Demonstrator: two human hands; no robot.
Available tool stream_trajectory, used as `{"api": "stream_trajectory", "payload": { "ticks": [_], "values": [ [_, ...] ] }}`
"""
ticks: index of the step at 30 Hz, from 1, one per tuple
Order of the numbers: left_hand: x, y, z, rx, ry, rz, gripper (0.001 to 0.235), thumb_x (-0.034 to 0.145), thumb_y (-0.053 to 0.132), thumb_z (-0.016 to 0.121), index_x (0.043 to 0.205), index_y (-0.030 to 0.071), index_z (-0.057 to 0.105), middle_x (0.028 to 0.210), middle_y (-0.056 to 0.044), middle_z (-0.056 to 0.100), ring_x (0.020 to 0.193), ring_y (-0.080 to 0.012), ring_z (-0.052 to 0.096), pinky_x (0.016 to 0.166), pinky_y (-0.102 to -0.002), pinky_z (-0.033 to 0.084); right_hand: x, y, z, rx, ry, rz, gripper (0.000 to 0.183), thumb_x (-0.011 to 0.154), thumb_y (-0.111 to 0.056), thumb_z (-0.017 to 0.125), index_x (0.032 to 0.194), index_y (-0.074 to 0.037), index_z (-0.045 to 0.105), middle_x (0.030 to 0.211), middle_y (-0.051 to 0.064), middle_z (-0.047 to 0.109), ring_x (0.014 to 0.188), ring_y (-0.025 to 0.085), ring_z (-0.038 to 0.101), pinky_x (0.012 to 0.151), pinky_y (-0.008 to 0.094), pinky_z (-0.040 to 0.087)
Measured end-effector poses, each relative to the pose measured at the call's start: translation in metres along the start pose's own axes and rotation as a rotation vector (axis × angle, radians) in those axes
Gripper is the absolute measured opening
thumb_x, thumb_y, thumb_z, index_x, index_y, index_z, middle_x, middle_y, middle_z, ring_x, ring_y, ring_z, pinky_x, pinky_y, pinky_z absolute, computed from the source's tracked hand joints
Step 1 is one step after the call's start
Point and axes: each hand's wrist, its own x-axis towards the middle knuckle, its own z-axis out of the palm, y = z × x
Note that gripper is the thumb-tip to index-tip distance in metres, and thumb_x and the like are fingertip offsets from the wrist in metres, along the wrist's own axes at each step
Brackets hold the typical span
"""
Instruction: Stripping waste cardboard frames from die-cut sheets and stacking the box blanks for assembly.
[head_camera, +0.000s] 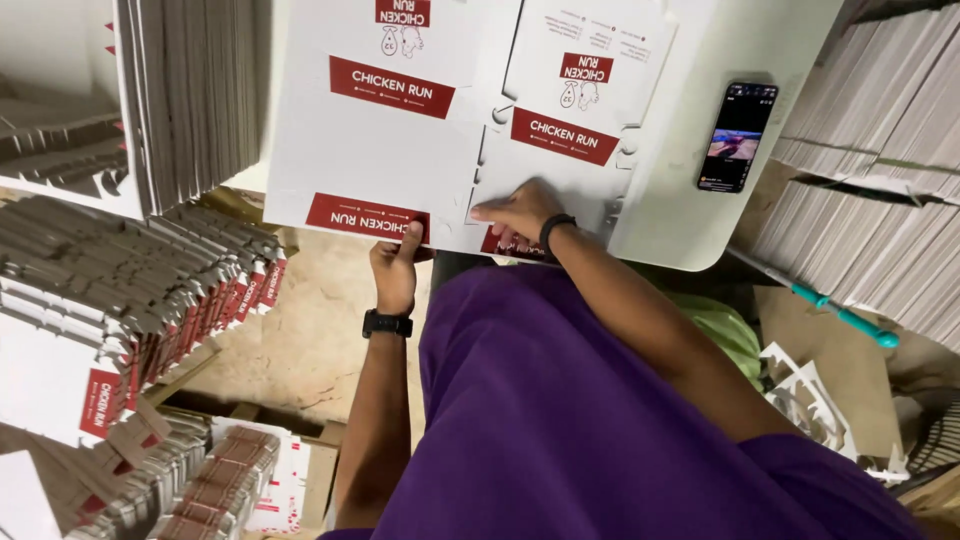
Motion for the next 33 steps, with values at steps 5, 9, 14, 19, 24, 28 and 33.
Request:
{"api": "stream_trajectory", "payload": {
  "ticks": [5, 9, 14, 19, 24, 28, 33],
  "values": [
    [-0.026, -0.004, 0.01, 0.421, 0.045, 0.357, 0.042, 0.094, 0.028, 0.082, 0.06, 0.007, 0.07, 0.045, -0.005, 0.055, 0.049, -0.0094, 0.047, 0.051, -0.027, 0.044, 0.027, 0.013, 0.013, -0.013, 0.09, 0.06, 0.048, 0.076, -0.046, 0.085, 0.077, 0.001, 0.076, 0.063, 0.014, 0.072, 0.041, 0.015, 0.063, 0.04, 0.021, 0.049],
    [-0.056, 0.029, 0.038, 0.608, 0.071, 0.438, 0.028, 0.092, 0.03, 0.08, 0.076, 0.007, 0.075, 0.063, -0.016, 0.069, 0.066, -0.0372, 0.073, 0.054, -0.044, 0.054, 0.036, 0.016, 0.019, -0.074, 0.123, 0.082, 0.048, 0.074, -0.05, 0.084, 0.072, -0.002, 0.076, 0.061, 0.014, 0.072, 0.041, 0.017, 0.065, 0.039, 0.023, 0.051],
    [-0.015, -0.043, 0.026, 0.103, 0.297, 0.192, 0.035, 0.101, 0.033, 0.07, 0.101, -0.002, 0.066, 0.082, -0.013, 0.065, 0.077, -0.0201, 0.063, 0.07, -0.037, 0.06, 0.014, -0.003, 0.02, -0.153, 0.123, 0.086, 0.049, 0.075, -0.052, 0.079, 0.075, -0.002, 0.077, 0.062, 0.014, 0.072, 0.044, 0.016, 0.065, 0.04, 0.024, 0.05],
    [-0.002, -0.067, 0.051, 0.044, 0.194, -0.065, 0.057, 0.089, 0.042, 0.083, 0.119, 0.0, 0.058, 0.104, -0.015, 0.062, 0.095, -0.0271, 0.064, 0.08, -0.038, 0.055, 0.009, 0.008, 0.013, -0.336, 0.028, -0.039, 0.056, 0.086, -0.058, 0.064, 0.075, -0.004, 0.078, 0.061, 0.011, 0.072, 0.044, 0.017, 0.066, 0.044, 0.026, 0.051],
    [-0.026, -0.036, 0.058, 0.409, 0.077, -0.18, 0.062, 0.088, 0.044, 0.081, 0.127, 0.002, 0.058, 0.123, -0.022, 0.069, 0.119, -0.0368, 0.066, 0.098, -0.049, 0.057, -0.017, -0.008, 0.014, -0.728, -0.131, -0.015, 0.062, 0.09, -0.065, 0.053, 0.074, -0.01, 0.078, 0.063, 0.007, 0.074, 0.053, 0.019, 0.071, 0.059, 0.03, 0.057],
    [-0.01, -0.053, 0.054, 0.629, 0.026, -0.242, 0.058, 0.085, 0.046, 0.08, 0.119, 0.004, 0.058, 0.109, -0.018, 0.073, 0.104, -0.0318, 0.073, 0.083, -0.044, 0.062, -0.007, -0.011, 0.018, -0.757, -0.157, 0.059, 0.073, 0.083, -0.078, 0.052, 0.075, -0.009, 0.079, 0.066, 0.008, 0.075, 0.058, 0.02, 0.073, 0.063, 0.031, 0.057],
    [-0.02, -0.018, 0.052, 0.535, -0.079, -0.323, 0.046, 0.089, 0.027, 0.074, 0.111, -0.009, 0.056, 0.088, -0.021, 0.074, 0.078, -0.0234, 0.077, 0.068, -0.035, 0.063, -0.002, -0.019, 0.022, -0.715, -0.103, 0.118, 0.072, 0.079, -0.078, 0.058, 0.075, -0.009, 0.079, 0.066, 0.008, 0.075, 0.056, 0.02, 0.072, 0.056, 0.028, 0.053]
  ]
}}
